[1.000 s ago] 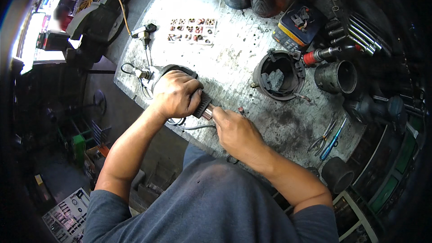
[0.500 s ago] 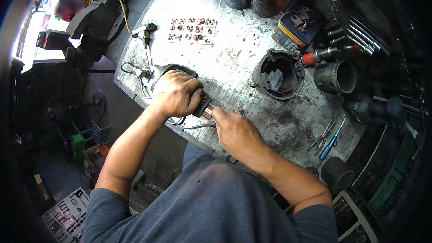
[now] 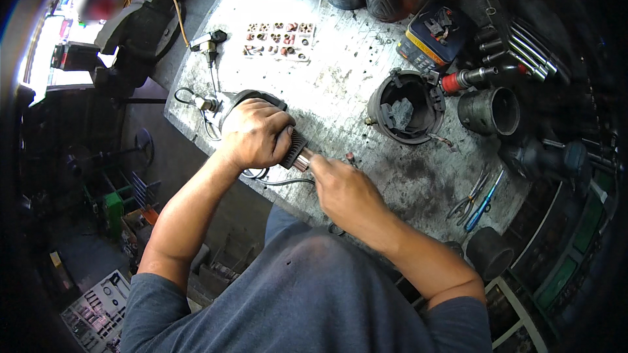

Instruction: The person uses a rotary tool to grind the shaft of a motor rotor on a workbench. They then pick up a cylindrical metal housing, inspect its interior, and place it back down. The person continues to work on the rotor shaft with the rotary tool.

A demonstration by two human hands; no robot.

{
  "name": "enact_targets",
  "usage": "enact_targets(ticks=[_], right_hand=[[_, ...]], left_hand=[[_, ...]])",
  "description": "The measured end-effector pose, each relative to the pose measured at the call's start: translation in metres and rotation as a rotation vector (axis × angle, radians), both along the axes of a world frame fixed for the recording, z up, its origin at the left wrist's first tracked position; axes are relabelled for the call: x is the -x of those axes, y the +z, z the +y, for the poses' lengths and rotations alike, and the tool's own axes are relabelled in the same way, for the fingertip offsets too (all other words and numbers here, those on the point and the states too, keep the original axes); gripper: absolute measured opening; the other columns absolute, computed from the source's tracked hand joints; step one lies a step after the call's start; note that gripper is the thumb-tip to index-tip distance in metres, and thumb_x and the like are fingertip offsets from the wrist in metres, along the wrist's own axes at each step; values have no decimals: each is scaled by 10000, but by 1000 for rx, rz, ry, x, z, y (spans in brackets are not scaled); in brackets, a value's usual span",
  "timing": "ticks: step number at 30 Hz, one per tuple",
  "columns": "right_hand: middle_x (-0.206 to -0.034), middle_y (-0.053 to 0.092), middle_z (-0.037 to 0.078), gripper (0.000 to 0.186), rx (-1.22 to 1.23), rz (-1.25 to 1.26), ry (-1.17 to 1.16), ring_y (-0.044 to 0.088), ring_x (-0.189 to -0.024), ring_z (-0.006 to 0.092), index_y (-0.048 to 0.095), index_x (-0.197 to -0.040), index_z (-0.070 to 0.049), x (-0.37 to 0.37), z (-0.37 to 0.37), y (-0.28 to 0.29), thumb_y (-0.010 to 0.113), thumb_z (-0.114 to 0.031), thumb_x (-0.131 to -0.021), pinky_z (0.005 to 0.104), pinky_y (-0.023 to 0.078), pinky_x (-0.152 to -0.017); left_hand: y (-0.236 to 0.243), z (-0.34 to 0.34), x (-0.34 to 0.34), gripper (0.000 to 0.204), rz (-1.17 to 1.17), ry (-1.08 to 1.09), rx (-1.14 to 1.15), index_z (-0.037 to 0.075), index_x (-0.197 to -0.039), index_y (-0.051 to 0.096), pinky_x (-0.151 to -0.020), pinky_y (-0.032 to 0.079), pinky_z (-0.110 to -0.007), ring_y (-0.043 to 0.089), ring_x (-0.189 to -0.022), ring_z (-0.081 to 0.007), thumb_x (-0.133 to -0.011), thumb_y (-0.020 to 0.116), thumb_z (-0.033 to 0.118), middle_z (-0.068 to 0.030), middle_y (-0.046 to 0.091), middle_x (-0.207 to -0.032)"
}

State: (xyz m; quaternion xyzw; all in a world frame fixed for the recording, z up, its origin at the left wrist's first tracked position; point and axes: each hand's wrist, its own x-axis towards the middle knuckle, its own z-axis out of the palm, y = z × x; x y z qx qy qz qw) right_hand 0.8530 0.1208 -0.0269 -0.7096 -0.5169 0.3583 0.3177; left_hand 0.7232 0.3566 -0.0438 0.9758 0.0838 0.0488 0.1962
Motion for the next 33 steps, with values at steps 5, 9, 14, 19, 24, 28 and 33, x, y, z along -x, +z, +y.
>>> enact_targets(ticks=[5,9,14,19,24,28,33], right_hand=[[-937,717,279,109,40,10,-36,735,-890,527,594,-1166,12,2,0,-1,652,-26,-1082,600,595,-758],[-927,712,288,94,-65,22,-54,718,-902,552,592,-1124,7,5,3,0,667,-10,-1070,612,585,-777],[-930,716,291,74,2,12,-68,723,-912,550,596,-1123,10,5,-1,1,651,-7,-1078,603,597,-791],[-937,719,291,66,29,6,-63,729,-923,543,588,-1107,7,5,-3,-1,645,-5,-1077,604,596,-785],[-930,719,290,71,23,2,-78,728,-906,545,585,-1106,7,6,2,0,645,5,-1069,603,594,-776],[-920,713,289,75,-17,17,-66,720,-899,552,579,-1101,6,5,4,5,647,2,-1070,609,582,-762],[-912,704,293,92,35,11,-65,712,-896,559,567,-1101,8,3,1,5,653,-3,-1070,615,572,-758]], left_hand=[[1,1,-1,149,-17,-8,-13,78,-918,805,-872,610,-472,775,-837,-350,-856,746,200,-138,773,-831],[1,0,-1,148,5,1,7,79,-914,801,-872,611,-473,776,-841,-351,-858,747,205,-144,770,-833],[1,1,-1,152,-19,-8,-9,76,-914,796,-878,612,-478,777,-847,-355,-858,747,209,-146,769,-832],[1,0,0,158,32,7,0,79,-921,802,-892,617,-474,782,-858,-356,-854,744,210,-146,773,-837],[1,0,-1,151,-34,0,-11,73,-905,793,-884,614,-478,777,-842,-359,-854,743,206,-144,764,-817],[2,0,-1,143,-17,-1,28,74,-896,788,-875,612,-479,773,-830,-359,-857,741,203,-141,755,-800],[2,-1,-1,140,-9,4,-1,80,-899,790,-870,612,-479,770,-821,-360,-861,739,205,-142,755,-801]])
